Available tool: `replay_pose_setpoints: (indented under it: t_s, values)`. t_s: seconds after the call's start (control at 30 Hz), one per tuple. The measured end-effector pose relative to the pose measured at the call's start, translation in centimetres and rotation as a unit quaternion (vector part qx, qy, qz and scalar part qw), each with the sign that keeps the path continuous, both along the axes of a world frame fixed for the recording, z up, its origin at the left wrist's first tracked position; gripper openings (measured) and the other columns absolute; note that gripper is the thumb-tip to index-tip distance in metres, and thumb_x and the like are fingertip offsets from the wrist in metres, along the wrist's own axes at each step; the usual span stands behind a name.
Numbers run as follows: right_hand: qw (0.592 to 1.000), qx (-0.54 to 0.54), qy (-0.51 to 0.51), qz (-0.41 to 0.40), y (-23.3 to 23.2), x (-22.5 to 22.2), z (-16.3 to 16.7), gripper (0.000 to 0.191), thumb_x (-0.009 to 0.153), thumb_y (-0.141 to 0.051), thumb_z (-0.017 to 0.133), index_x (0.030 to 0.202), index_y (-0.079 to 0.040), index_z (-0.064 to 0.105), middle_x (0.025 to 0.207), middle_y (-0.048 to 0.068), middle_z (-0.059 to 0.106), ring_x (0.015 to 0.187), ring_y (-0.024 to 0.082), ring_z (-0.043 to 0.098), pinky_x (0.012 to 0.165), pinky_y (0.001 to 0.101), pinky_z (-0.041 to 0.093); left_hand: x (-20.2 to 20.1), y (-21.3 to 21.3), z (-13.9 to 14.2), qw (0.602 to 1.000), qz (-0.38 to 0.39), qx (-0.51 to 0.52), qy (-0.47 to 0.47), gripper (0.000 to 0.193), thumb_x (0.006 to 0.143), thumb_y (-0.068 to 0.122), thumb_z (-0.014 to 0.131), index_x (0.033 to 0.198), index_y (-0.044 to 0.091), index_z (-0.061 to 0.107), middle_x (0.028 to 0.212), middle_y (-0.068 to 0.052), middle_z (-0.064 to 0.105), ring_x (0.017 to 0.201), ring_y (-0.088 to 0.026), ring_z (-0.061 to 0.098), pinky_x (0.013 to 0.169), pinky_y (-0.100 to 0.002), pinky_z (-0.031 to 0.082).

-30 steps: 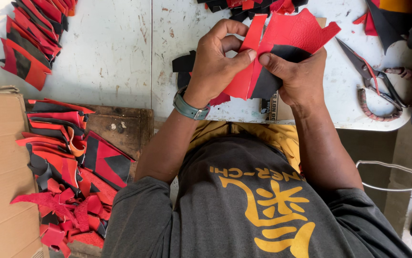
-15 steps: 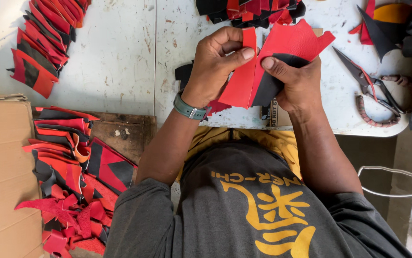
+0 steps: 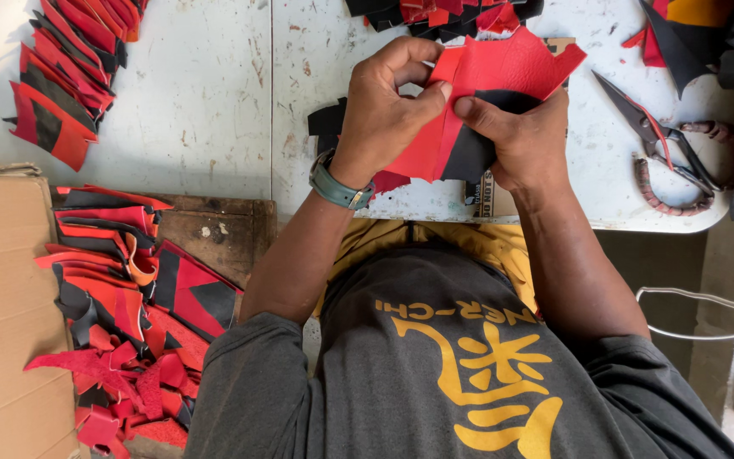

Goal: The person sorts through piles of cut red and black foam pieces on a workbench, picking up pieces one at a time and matching them into pairs. Matched pairs are stacked on the table and a cardboard sheet is placed over a stack of pieces.

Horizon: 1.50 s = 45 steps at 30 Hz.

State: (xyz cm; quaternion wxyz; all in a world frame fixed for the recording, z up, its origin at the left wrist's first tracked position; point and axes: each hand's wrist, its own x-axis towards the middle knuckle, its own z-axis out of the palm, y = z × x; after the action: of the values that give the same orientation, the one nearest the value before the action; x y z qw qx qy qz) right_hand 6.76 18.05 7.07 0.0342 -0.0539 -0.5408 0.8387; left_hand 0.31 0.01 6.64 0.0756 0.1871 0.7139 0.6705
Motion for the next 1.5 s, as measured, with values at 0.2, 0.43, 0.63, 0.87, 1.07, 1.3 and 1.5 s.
replay_pose_setpoints:
  t_s: [0.2,0.43,0.63,0.87,1.07,1.3,1.5]
  values:
    - [0.995,-0.03,0.024,0.087,3.3,-0.5,2.1,0.049,0.084,0.005,0.084,0.127,-0.001,0.062,0.119,0.007,0.071,0.112,0.018,0.072,0.105,0.0325,0.061,0.7,-0.3,-0.8,0.998,-0.049,-0.025,0.022,0.028,0.092,0.004,0.075,0.118,0.0,0.068,0.096,-0.009,0.08,0.083,-0.008,0.073,0.074,-0.023,0.059]
    - [0.979,0.193,0.028,0.062,3.7,-0.3,0.4,0.046,0.085,0.007,0.09,0.123,0.001,0.065,0.111,0.007,0.069,0.096,0.012,0.066,0.088,0.0268,0.058,0.6,-0.1,-1.8,0.995,-0.078,0.054,-0.013,0.02,0.098,0.007,0.075,0.116,-0.001,0.072,0.103,-0.009,0.077,0.095,-0.011,0.072,0.085,-0.026,0.061]
    - [0.996,0.053,0.03,0.059,3.3,-0.1,-1.4,0.04,0.089,0.009,0.089,0.118,-0.001,0.063,0.11,0.008,0.068,0.095,0.011,0.068,0.09,0.0259,0.06,0.7,-0.3,-1.7,0.989,-0.086,0.102,-0.063,0.021,0.101,0.01,0.071,0.12,0.0,0.071,0.104,-0.007,0.076,0.098,-0.013,0.072,0.088,-0.027,0.062]
    - [0.995,0.074,0.029,0.062,3.4,-0.2,-1.4,0.04,0.089,0.007,0.089,0.119,0.0,0.064,0.109,0.008,0.069,0.096,0.012,0.069,0.089,0.0257,0.061,0.7,-0.2,-1.5,0.996,-0.073,0.047,0.033,0.022,0.104,0.015,0.07,0.122,0.003,0.071,0.111,-0.008,0.077,0.107,-0.014,0.074,0.098,-0.03,0.062]
    - [0.996,0.047,0.041,0.058,3.1,-0.4,-1.6,0.033,0.093,0.006,0.087,0.118,0.002,0.067,0.111,0.011,0.071,0.098,0.015,0.072,0.093,0.0279,0.063,0.7,-0.1,-1.8,0.998,-0.06,0.027,0.008,0.023,0.105,0.02,0.068,0.119,0.003,0.073,0.101,-0.006,0.079,0.093,-0.009,0.072,0.083,-0.024,0.061]
    - [0.995,0.061,0.057,0.063,3.1,-0.6,-1.8,0.024,0.094,0.007,0.085,0.112,0.004,0.069,0.106,0.013,0.073,0.094,0.016,0.073,0.089,0.0294,0.064,0.7,0.0,-2.2,0.998,-0.06,0.014,0.006,0.022,0.106,0.02,0.067,0.115,0.002,0.074,0.096,-0.003,0.078,0.086,-0.004,0.069,0.076,-0.02,0.057]
    - [0.985,0.136,0.075,0.08,3.5,-0.8,-1.8,0.02,0.096,0.007,0.083,0.112,0.005,0.071,0.104,0.013,0.074,0.093,0.015,0.072,0.086,0.0268,0.062,0.6,-0.3,-2.5,0.997,-0.064,0.034,-0.042,0.018,0.104,0.016,0.067,0.11,0.001,0.075,0.089,-0.001,0.074,0.078,-0.003,0.061,0.069,-0.02,0.051]
